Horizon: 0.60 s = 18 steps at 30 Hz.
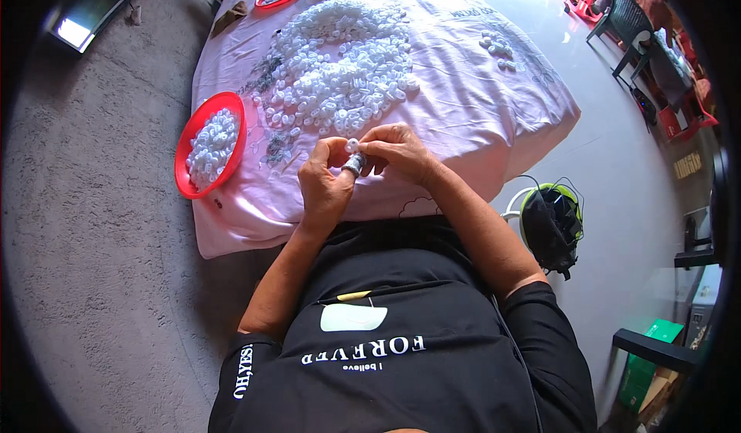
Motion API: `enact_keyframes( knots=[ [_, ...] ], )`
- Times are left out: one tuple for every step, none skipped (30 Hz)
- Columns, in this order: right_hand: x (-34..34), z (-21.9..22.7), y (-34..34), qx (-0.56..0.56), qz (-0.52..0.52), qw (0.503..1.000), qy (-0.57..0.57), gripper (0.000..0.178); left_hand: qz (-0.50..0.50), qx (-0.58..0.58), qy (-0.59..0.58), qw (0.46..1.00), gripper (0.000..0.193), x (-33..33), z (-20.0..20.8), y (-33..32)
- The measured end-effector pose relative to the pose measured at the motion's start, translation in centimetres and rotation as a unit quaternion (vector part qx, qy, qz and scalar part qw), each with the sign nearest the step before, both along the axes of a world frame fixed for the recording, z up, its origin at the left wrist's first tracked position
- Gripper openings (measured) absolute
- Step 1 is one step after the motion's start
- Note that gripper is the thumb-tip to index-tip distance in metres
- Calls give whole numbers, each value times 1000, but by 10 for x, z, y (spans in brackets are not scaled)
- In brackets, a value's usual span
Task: The person assembles plastic cord locks by fitting small plastic components together by hand.
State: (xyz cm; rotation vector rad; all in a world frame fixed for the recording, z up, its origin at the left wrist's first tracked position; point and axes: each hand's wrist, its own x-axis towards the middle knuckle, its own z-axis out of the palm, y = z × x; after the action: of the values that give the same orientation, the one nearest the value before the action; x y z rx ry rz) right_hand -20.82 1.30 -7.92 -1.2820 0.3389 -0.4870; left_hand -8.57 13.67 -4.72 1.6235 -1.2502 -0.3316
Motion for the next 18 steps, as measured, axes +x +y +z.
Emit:
enact_keyframes(
  knots=[
    [0, 2, 0, 10, 2, 1000, -1, 19, -2, -12, -32, 999, 27, 1, 0, 0],
    [0, 2, 1, 10, 3, 1000, -1, 19, -5, -24, -64, 998, 26, 2, 1, 0],
    [0, 3, 1, 7, 0, 1000, 4, 19, -4, -24, -64, 998, 26, 2, 0, 0],
    [0, 3, 1, 3, -2, 1000, 9, 19, -1, -40, -97, 994, 26, 3, 0, 0],
    [0, 2, 0, 3, -2, 1000, 9, 19, 1, -55, -131, 990, 26, 3, 0, -1],
    [0, 1, 0, -1, 0, 1000, 8, 19, 2, -55, -131, 990, 26, 3, 0, -1],
    [0, 0, -1, -4, 1, 1000, 7, 20, -1, -61, -144, 988, 26, 3, 2, 0],
    [0, 0, 0, -5, 2, 1000, 7, 20, -1, -66, -157, 985, 27, 3, 2, 0],
    [-1, 1, 0, -5, 7, 1000, 12, 19, 0, -67, -157, 985, 27, 4, 2, 0],
    [-1, 2, 0, -4, 11, 1000, 17, 18, -4, -68, -162, 984, 27, 4, 2, 0],
    [-1, 0, -1, -5, 12, 1000, 18, 18, -9, -70, -166, 984, 27, 4, 2, 0],
    [0, -3, -3, -8, 16, 1000, 11, 18, -8, -70, -166, 984, 27, 5, 1, 0],
    [1, -6, -4, -11, 21, 1000, 4, 18, -11, -70, -178, 982, 27, 6, 0, -1],
    [1, -7, -5, -11, 22, 1000, 5, 18, -13, -69, -188, 980, 28, 7, -1, -1],
    [1, -8, -5, -28, 19, 999, 2, 18, -12, -69, -188, 980, 28, 8, -1, 0],
    [2, -9, -5, -46, 16, 999, -1, 18, -18, -69, -186, 980, 29, 8, -2, 0],
    [2, -12, -6, -46, 17, 999, -1, 18, -25, -70, -185, 980, 31, 9, -2, 0],
    [3, -14, -6, -41, 13, 999, -11, 20, -24, -71, -185, 980, 31, 9, -3, 0]
  ],
)
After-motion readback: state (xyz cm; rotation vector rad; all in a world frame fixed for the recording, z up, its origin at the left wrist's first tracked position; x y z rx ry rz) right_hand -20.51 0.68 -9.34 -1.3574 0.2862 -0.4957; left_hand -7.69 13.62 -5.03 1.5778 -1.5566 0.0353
